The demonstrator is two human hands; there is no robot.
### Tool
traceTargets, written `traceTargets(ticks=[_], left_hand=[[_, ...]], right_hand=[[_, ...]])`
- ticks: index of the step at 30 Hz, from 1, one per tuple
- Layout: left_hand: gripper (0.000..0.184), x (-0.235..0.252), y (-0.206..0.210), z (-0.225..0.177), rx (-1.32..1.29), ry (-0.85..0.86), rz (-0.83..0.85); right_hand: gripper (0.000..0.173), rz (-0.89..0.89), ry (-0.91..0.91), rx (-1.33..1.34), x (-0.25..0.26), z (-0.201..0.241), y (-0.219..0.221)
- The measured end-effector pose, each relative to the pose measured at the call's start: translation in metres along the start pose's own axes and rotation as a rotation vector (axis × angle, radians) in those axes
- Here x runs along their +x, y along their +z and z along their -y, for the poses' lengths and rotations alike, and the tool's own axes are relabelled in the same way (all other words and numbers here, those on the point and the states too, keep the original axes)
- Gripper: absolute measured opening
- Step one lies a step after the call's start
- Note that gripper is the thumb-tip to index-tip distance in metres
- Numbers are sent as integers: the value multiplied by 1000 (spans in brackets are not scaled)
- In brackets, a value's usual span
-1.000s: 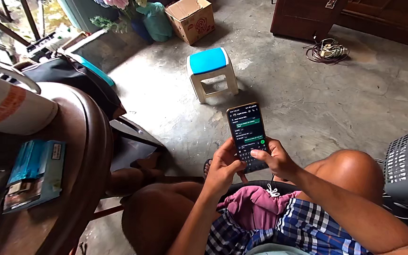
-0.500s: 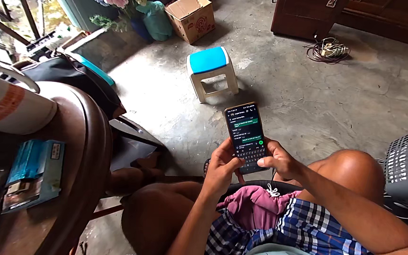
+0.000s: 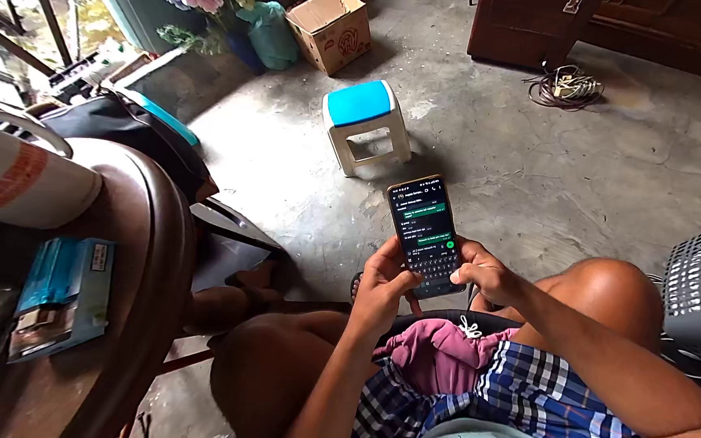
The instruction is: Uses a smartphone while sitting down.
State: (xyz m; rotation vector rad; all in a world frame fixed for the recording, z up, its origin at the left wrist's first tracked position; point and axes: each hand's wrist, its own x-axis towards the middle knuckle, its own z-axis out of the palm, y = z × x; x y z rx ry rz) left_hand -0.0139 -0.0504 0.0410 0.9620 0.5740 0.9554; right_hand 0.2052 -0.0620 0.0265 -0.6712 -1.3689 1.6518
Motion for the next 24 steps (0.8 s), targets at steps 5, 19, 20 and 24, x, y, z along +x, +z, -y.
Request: traceTargets(ticks=[5,19,20,24], left_hand=[[45,0,0,0,1,6,9],[42,0,1,2,23,12,15],[41,0,1,1,25,15,9],[44,1,0,2,21,17,5]], right_hand=[[48,-11,0,8,0,-1,0],[45,-103,-41,-54,2,-6,8],[48,-97,-28,-60,2,-5,8],[40,-72,-46,-66,2,-4,6]])
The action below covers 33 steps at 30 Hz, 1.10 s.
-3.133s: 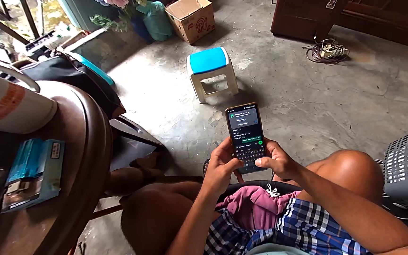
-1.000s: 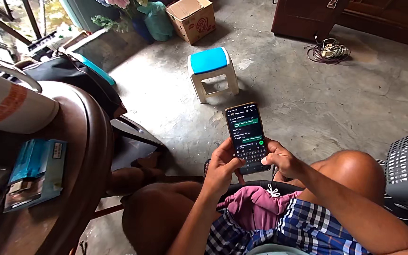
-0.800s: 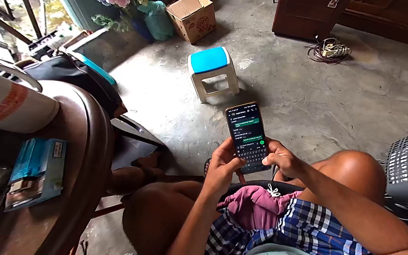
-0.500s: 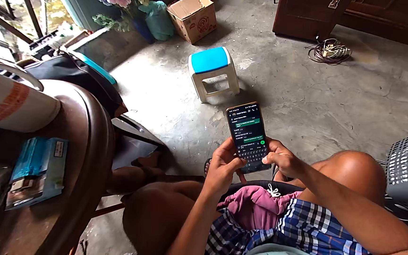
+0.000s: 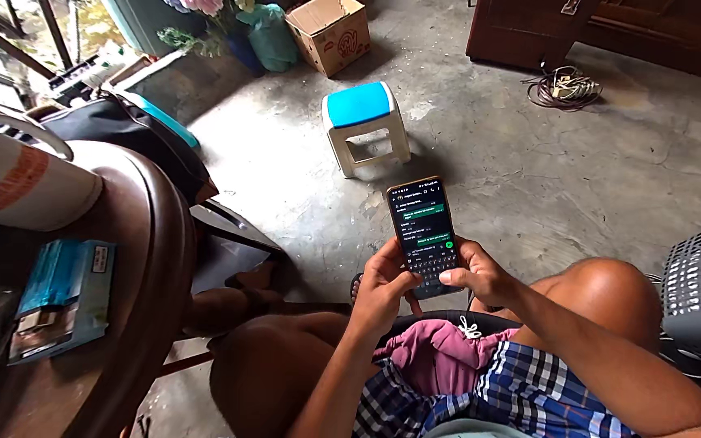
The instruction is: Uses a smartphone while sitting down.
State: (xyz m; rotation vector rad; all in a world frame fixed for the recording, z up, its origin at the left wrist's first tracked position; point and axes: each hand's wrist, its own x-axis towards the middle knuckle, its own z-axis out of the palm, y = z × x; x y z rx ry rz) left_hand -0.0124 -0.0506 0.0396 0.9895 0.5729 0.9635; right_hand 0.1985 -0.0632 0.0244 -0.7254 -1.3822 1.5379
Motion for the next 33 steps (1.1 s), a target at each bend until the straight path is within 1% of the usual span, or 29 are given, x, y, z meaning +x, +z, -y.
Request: traceTargets(ticks=[2,5,7,10,14,19,21,24,27,29,30,33], left_hand=[[44,0,0,0,-7,3,16],[46,0,1,2,-7,1,50],[47,1,2,2,-5,-5,54],[48,1,2,1,-2,-6,52],[47,0,1,1,0,-14,38],[45,0,2,-1,2,-20,0],[44,0,1,0,0,-17,-3],[41,0,2,-1,8,-8,-21],[34,1,4,1,31,5,-57],[32,1,7,3,49,16,-90],[32,1,7,3,51,18,-99],[35,1,5,4,29,13,-55]], right_hand=[[31,-46,-30,9,2,0,3],[27,-175,-35,10,3,-3,11],[25,-211,-25,15,3,-4,13],[29,-167,-40,25,2,-5,11],[32,-159,-15,7,1,-3,11],[49,-59,10,3,0,-2,7],[49,-37,17,2,0,-1,4],[37,21,-6,59,0,-4,-5],[37,-27,23,59,1,-3,-3],[33,-25,1,5,1,-3,0],[35,-35,-7,-19,1,-2,3],[37,-131,-11,-42,2,-3,12]])
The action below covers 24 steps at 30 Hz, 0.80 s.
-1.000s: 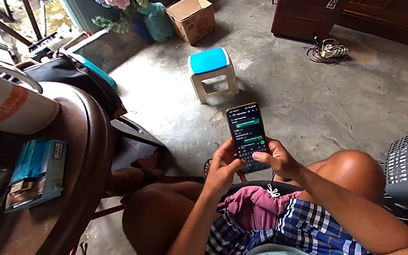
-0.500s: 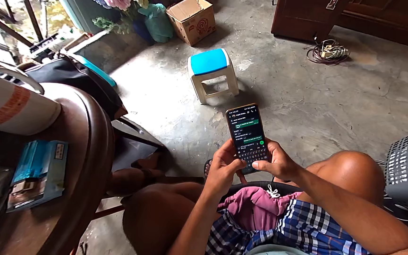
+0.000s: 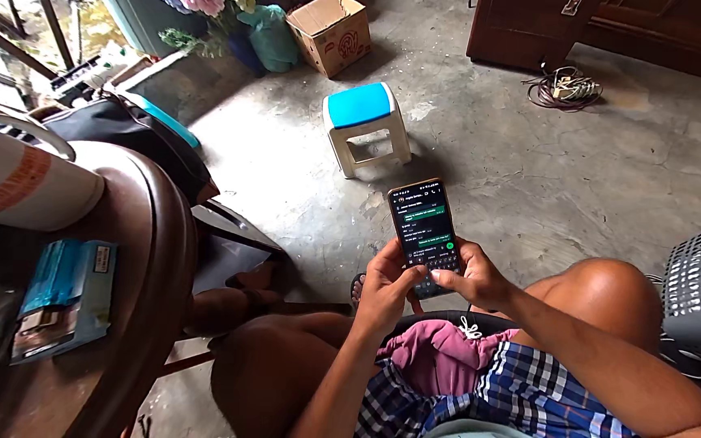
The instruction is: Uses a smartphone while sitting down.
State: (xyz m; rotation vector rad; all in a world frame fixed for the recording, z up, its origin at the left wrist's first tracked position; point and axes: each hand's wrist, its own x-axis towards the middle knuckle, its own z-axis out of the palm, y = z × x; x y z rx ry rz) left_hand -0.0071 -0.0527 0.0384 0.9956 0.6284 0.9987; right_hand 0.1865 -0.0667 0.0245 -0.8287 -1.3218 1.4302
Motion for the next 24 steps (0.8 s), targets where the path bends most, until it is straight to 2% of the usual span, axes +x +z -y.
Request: traceTargets(ticks=[2,7,13,15,19,24], left_hand=[[40,0,-2,-1,-35,-8,56],[42,0,-4,-3,-48,-13,76],[57,0,-6,-2,-24,5,161],[61,0,-6,-2,-1,0,160],[60,0,-7,-3,9,0,148],[59,0,-6,-6,-12,-3,150]], right_hand=[[37,-17,14,17,0,0,-2],[46,92,30,68,-2,2,-10],[34,-28,-16,67,-1,1,-1],[35,-14,-9,77,-1,0,-2],[47,106,20,102,-2,-1,-12],[42,106,13,121,-1,-3,-14]])
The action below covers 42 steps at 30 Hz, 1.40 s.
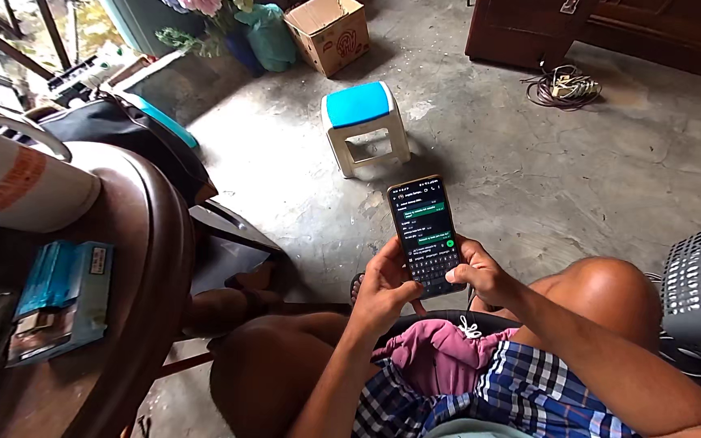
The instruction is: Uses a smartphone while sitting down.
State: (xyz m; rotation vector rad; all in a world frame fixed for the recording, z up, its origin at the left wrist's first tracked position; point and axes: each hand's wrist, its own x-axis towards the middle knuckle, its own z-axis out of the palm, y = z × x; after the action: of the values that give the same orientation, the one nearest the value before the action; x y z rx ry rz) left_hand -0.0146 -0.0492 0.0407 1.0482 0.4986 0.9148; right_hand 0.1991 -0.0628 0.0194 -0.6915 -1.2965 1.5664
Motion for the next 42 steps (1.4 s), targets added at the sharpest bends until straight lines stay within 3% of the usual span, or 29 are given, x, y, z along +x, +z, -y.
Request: traceTargets(ticks=[2,6,11,16,42], left_hand=[[58,0,-1,1,-4,6,8],[55,0,0,0,1,0,6],[51,0,1,1,0,-11,-35],[53,0,0,2,-10,-28,-59],[50,0,1,0,-2,-24,-35]], right_hand=[[32,-16,-26,20,1,-1,0],[39,-158,31,4,4,3,7],[31,-18,-2,60,2,-3,1],[42,50,43,54,0,1,3],[45,48,75,77,0,4,1]])
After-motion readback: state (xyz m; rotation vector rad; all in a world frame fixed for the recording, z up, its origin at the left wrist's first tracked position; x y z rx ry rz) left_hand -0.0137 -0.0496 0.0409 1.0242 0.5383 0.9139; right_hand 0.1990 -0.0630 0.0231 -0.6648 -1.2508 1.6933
